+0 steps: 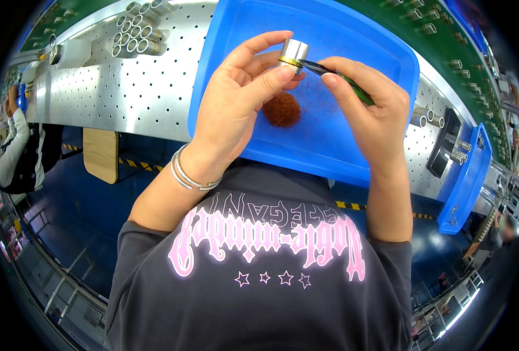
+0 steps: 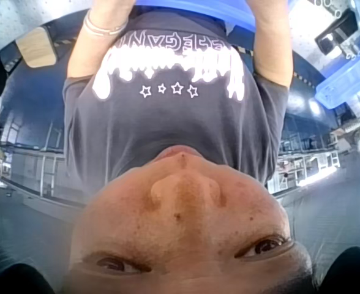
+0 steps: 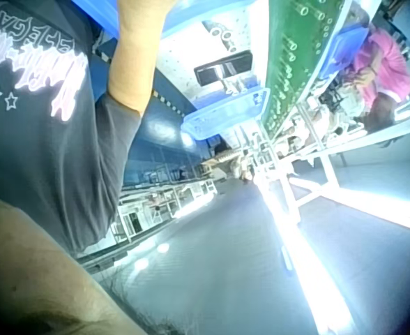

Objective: The person uses tweezers to pick up small metal rings from a blue tray and places them onto cylindrical metal components. The person repeatedly picks up a component, applies a ring, and places the component back on the tray.

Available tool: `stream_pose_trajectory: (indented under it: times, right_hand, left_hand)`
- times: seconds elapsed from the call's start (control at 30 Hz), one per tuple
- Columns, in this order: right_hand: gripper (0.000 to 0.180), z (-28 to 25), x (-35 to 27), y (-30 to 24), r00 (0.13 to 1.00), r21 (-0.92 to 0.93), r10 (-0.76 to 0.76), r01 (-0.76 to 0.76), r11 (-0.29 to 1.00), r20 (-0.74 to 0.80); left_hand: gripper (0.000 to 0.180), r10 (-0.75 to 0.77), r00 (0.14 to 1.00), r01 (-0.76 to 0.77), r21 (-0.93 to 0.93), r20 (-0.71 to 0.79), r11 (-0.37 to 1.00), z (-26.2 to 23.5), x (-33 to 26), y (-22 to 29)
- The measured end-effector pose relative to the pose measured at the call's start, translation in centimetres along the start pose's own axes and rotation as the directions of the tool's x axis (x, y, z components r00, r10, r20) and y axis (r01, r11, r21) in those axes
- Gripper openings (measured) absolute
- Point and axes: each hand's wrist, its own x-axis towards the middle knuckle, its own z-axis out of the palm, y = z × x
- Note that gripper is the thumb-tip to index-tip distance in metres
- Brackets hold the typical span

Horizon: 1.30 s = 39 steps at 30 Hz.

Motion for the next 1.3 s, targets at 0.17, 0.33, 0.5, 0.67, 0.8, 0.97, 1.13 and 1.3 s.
stream_pose_trajectory:
  times: [0.17,0.33,0.5,0.67,0.8,0.97,1.13,1.3]
  right_hand:
    - [0.011,-0.2,-0.1,-0.1,1.000,0.014,-0.008,0.008,1.000,-0.001]
    - [0.010,-0.2,-0.3,0.0,1.000,0.015,-0.021,0.021,1.000,-0.010]
    - [0.010,-0.3,-0.3,0.0,0.999,0.019,-0.031,0.032,0.999,-0.011]
    - [0.013,-0.3,-0.2,-0.2,1.000,0.056,0.023,-0.023,0.998,-0.011]
    - [0.016,-0.1,-0.1,-0.7,0.998,0.054,0.065,-0.066,0.996,0.014]
    - [0.015,0.7,0.1,0.1,0.998,0.092,-0.061,0.059,0.994,0.025]
    - [0.014,0.2,0.2,-0.2,0.999,0.076,-0.028,0.025,0.997,0.039]
    - [0.017,0.6,0.3,0.2,0.997,0.123,-0.052,0.059,0.991,-0.054]
  left_hand:
    - [0.043,0.009,1.000,-0.009,0.008,0.003,1.000,0.1,-0.1,-0.1]
    - [0.043,0.008,1.000,-0.008,0.007,-0.002,1.000,0.3,-0.3,-0.1]
    - [0.043,0.006,1.000,-0.006,0.015,0.005,1.000,0.2,-0.3,-0.1]
    - [0.043,-0.006,1.000,0.007,-0.015,0.005,1.000,0.3,-0.4,-0.1]
    - [0.043,-0.038,0.999,0.037,-0.085,-0.011,0.996,0.4,-0.3,0.2]
    - [0.042,-0.053,0.998,0.054,-0.084,0.015,0.995,0.4,-0.2,0.0]
    - [0.043,-0.097,0.995,0.098,-0.024,0.039,0.995,0.0,-0.3,0.0]
    - [0.042,-0.095,0.995,0.098,-0.078,0.043,0.992,0.5,-0.1,0.1]
